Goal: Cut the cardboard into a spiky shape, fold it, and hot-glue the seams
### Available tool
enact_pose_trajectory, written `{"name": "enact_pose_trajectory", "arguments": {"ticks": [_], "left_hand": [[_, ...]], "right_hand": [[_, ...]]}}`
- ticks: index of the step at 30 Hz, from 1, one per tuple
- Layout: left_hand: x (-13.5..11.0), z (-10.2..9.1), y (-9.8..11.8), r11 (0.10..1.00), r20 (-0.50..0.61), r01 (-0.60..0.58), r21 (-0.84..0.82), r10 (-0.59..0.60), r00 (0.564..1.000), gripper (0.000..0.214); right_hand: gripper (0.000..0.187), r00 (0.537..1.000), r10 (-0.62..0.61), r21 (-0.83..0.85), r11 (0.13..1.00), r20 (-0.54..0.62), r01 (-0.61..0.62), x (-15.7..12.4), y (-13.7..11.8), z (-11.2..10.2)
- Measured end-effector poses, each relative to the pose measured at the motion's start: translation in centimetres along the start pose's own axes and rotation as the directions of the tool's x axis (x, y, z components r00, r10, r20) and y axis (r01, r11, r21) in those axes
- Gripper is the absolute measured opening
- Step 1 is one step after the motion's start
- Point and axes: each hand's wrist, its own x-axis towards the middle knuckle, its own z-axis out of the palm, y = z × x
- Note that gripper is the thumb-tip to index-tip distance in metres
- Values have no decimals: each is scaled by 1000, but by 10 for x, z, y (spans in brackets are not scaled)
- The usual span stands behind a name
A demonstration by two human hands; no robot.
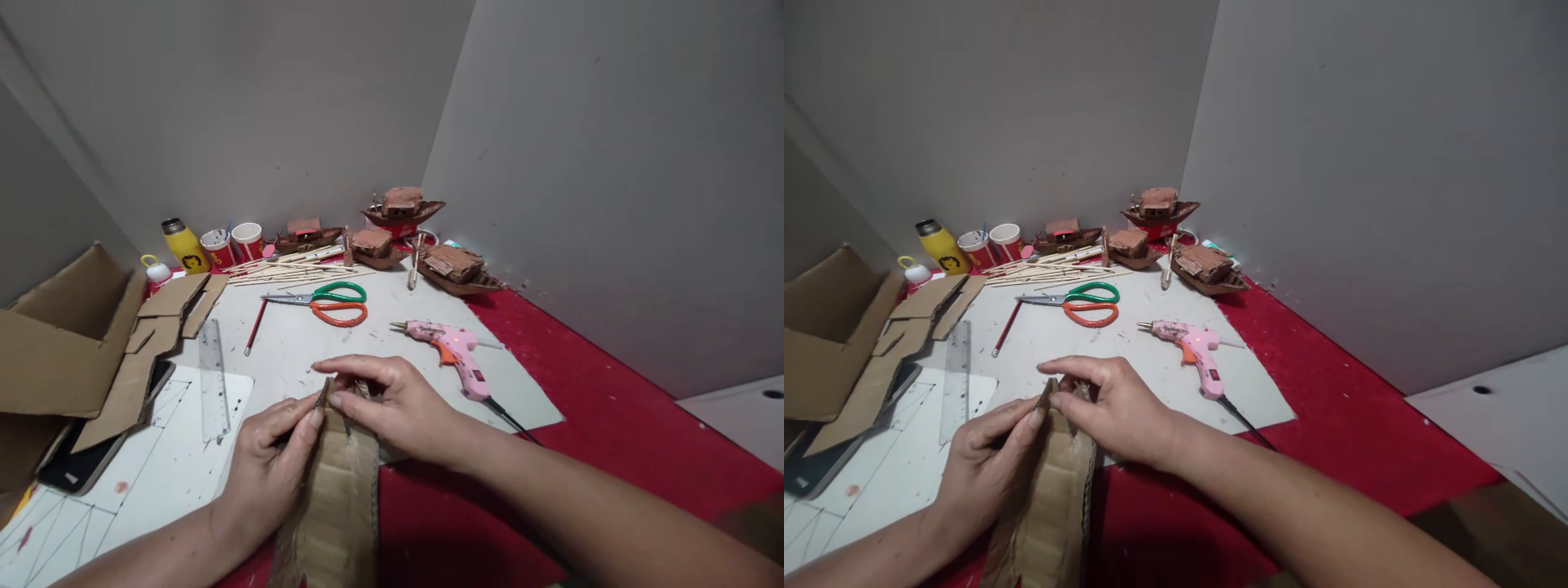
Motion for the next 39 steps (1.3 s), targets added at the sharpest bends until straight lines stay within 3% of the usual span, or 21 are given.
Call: {"name": "enact_pose_trajectory", "arguments": {"ticks": [5,10,17,22,24,26,30,32,35,39], "left_hand": [[1,1,1,1000,16,5,-6,-5,1000,26],[1,2,3,1000,24,27,-10,-27,999,23],[3,5,11,977,68,175,-124,-168,983,22],[5,0,18,895,185,382,-231,-346,920,31],[7,-1,18,839,195,459,-294,-417,888,36],[9,1,16,715,208,555,-425,-520,829,39],[11,8,14,241,507,751,-615,-608,611,41],[10,11,14,88,611,799,-595,-596,521,43],[7,12,15,35,635,801,-598,-589,500,42],[3,11,14,117,561,768,-630,-616,553,40]], "right_hand": [[29,993,-99,-32,994,62,101,2,1,-7],[24,953,-229,-36,970,197,240,7,0,-16],[15,950,-146,-86,981,275,176,9,-5,-22],[15,954,-128,-59,987,271,150,10,-3,-24],[16,955,-119,-33,991,271,133,11,-2,-25],[16,955,-102,-10,994,277,109,11,0,-25],[15,958,-84,-6,996,274,89,12,1,-25],[13,962,-77,1,997,261,79,12,2,-25],[12,962,-46,45,998,270,35,14,2,-25],[12,955,-35,128,992,294,-3,15,4,-24]]}}
